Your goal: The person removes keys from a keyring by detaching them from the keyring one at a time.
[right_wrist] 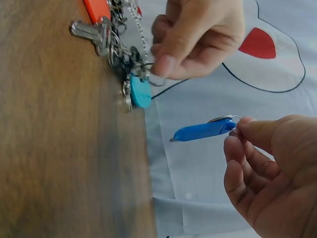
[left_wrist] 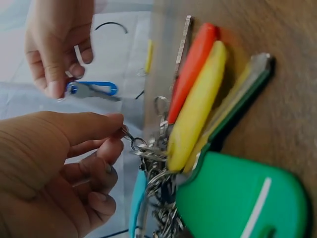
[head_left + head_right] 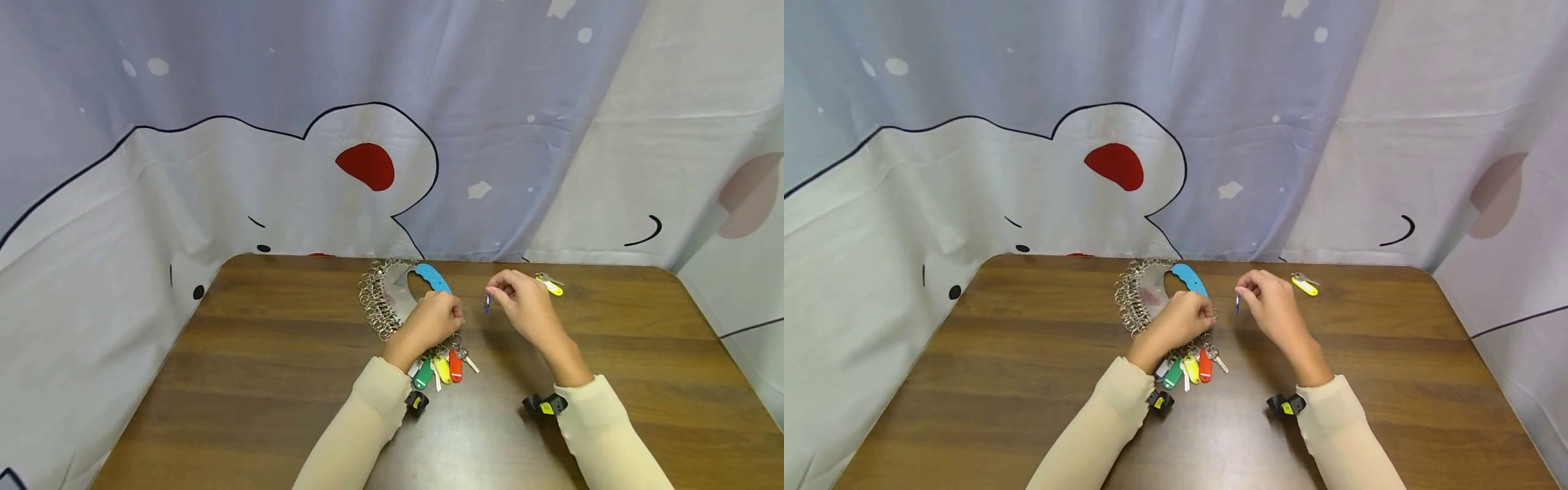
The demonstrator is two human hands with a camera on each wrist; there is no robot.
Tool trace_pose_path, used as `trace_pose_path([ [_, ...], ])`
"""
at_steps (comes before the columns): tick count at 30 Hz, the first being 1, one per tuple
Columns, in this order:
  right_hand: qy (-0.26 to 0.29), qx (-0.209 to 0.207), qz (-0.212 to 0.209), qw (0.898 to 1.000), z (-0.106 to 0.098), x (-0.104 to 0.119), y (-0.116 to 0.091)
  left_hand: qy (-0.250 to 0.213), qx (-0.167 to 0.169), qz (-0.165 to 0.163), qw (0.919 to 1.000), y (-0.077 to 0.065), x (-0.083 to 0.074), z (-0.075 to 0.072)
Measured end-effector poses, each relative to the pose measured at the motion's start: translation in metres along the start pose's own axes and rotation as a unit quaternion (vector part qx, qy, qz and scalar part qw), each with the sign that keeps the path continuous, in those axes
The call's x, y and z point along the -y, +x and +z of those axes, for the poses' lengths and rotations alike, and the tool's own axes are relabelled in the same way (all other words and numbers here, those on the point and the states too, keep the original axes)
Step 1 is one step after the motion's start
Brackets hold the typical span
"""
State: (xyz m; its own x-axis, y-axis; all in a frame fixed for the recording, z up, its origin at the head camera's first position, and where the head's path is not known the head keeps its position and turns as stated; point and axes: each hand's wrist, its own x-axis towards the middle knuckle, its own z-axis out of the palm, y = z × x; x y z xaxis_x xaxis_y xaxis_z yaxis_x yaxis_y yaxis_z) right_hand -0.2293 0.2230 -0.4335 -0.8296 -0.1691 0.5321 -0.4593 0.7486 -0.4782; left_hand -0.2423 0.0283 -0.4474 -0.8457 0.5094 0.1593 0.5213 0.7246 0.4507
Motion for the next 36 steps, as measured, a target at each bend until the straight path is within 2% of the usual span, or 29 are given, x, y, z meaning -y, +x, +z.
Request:
trace_pose_path([
  [7, 0.007, 0.009, 0.015, 1.0, -0.01, -0.012, 0.002, 0.043, 0.043, -0.023, 0.9979, 0.008, -0.008, 0.006],
  [13, 0.018, 0.015, 0.07, 0.997, -0.018, -0.027, 0.0, 0.03, 0.062, -0.03, 0.9972, 0.006, -0.008, 0.007],
  [18, 0.009, -0.008, 0.088, 0.996, -0.03, -0.038, -0.001, 0.018, 0.052, -0.005, 0.9985, 0.001, -0.008, 0.002],
  [25, -0.026, -0.049, 0.103, 0.993, -0.053, -0.052, -0.004, 0.031, 0.034, 0.027, 0.9986, -0.012, 0.001, -0.014],
  [29, -0.045, -0.046, 0.097, 0.993, -0.066, -0.064, -0.006, 0.037, 0.03, 0.029, 0.9984, -0.024, 0.011, -0.025],
  [36, -0.093, -0.027, 0.04, 0.994, -0.093, -0.091, -0.013, 0.066, 0.033, 0.04, 0.9965, -0.04, 0.029, -0.037],
])
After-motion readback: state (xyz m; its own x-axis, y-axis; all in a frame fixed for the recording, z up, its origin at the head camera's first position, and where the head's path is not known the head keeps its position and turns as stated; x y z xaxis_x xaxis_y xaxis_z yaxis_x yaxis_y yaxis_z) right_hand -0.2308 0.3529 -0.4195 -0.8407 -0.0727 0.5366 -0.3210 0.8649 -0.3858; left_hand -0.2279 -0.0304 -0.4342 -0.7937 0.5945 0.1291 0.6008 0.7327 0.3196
